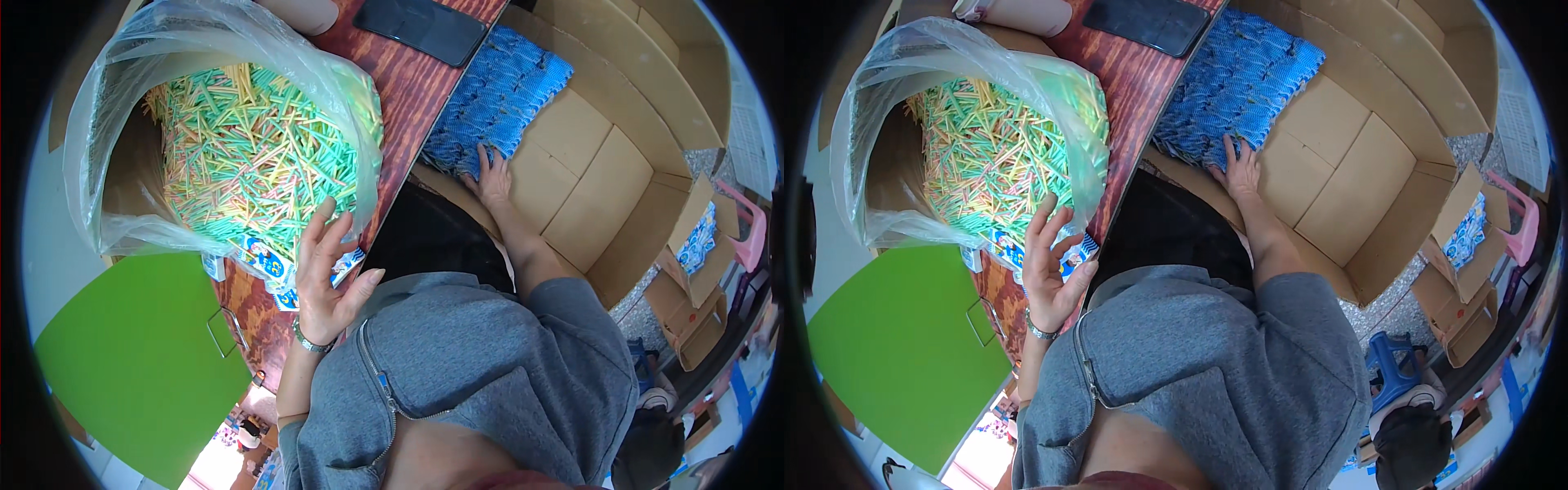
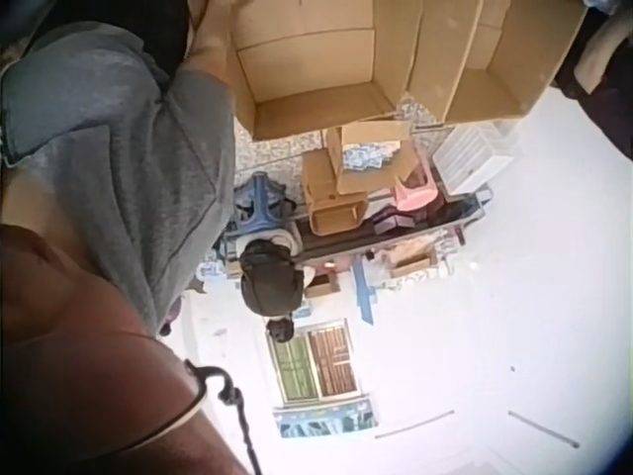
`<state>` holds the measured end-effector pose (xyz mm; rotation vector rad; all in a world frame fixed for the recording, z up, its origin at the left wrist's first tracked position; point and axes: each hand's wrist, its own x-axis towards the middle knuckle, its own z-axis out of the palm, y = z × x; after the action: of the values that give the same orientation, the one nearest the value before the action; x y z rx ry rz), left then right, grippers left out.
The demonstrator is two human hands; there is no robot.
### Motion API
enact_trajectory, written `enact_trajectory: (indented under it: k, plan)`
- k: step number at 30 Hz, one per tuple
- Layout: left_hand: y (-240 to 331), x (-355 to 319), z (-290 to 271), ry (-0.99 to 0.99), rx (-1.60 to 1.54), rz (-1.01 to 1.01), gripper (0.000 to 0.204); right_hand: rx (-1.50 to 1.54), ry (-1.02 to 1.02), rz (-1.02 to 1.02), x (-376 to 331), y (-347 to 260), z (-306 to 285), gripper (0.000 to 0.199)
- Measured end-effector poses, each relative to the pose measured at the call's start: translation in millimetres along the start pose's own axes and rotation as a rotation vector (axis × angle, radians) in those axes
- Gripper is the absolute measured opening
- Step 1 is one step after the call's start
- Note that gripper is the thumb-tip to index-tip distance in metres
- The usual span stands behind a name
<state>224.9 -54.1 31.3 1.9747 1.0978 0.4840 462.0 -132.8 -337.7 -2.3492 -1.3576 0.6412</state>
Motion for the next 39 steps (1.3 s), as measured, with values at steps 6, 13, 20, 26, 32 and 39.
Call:
enact_trajectory:
  k: [6, 13, 20, 26, 32, 39]
  plan:
    - [-2.2, -0.9, -4.0, -0.086, -0.091, -0.051, 0.069, 0.118, -0.047, 0.039, -17.3, 10.9, -14.0, 0.112]
    - [2.3, -5.1, -10.9, -0.108, -0.076, 0.0, 0.066, 0.553, -0.073, 0.436, -34.9, 31.7, 14.6, 0.124]
    - [3.8, -6.4, -14.1, -0.113, -0.107, -0.006, 0.065, 0.942, -0.121, 0.731, 6.9, -3.8, 48.3, 0.124]
    - [-0.4, -0.9, -22.3, 0.004, -0.077, 0.029, 0.063, 1.212, -0.011, 0.829, 9.0, 47.6, 59.7, 0.129]
    - [-4.5, -11.7, -51.1, 0.163, -0.079, 0.042, 0.057, 1.182, -0.445, 0.741, 34.9, 52.4, 44.1, 0.102]
    - [-49.0, -67.5, -120.6, 0.689, -0.107, -0.008, 0.041, 0.93, 0.402, -0.143, 29.9, -119.5, -213.6, 0.021]
